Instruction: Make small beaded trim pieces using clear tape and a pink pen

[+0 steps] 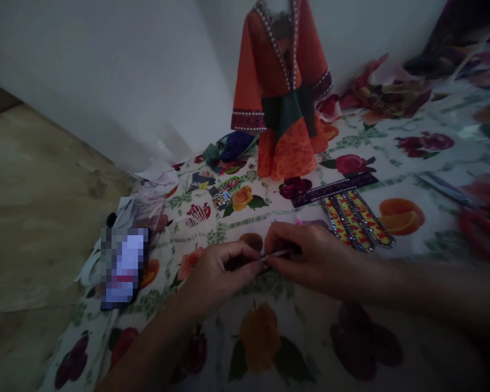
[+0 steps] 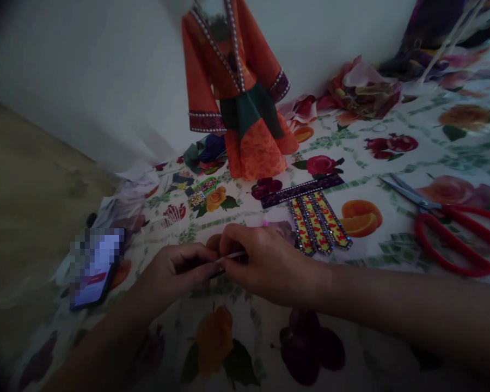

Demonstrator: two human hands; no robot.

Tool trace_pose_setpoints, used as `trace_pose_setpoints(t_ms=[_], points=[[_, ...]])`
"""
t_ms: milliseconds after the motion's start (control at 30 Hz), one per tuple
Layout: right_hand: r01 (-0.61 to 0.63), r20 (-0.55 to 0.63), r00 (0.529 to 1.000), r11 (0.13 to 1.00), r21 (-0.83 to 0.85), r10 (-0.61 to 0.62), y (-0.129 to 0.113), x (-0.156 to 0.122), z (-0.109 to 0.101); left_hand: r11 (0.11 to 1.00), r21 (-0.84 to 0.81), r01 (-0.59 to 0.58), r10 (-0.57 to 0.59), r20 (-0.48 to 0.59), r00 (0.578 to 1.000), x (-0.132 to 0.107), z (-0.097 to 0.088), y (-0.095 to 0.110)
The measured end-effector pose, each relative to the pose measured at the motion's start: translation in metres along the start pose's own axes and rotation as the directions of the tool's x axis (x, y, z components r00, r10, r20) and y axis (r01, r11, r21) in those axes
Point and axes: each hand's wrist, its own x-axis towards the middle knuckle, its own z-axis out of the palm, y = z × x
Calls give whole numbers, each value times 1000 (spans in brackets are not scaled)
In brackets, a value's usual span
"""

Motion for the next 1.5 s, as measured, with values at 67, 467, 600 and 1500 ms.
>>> trace_pose_setpoints(t_ms=[67, 467, 600, 1500], points=[[12, -6, 1000, 1000, 19, -11, -1, 1, -3, 1000, -18, 6, -7, -38, 999, 0, 0, 2], [69, 44, 996, 993, 100, -74, -10, 5, -16, 992, -74, -101, 95, -87, 992, -5, 3, 9], [14, 75, 997, 992, 127, -23, -17, 3, -20, 987, -128, -96, 84, -99, 992, -7, 0, 11], [-179, 71, 984, 946, 272, 166, 5, 10, -16, 984, -90, -154, 138, -167, 976, -14, -25, 12]])
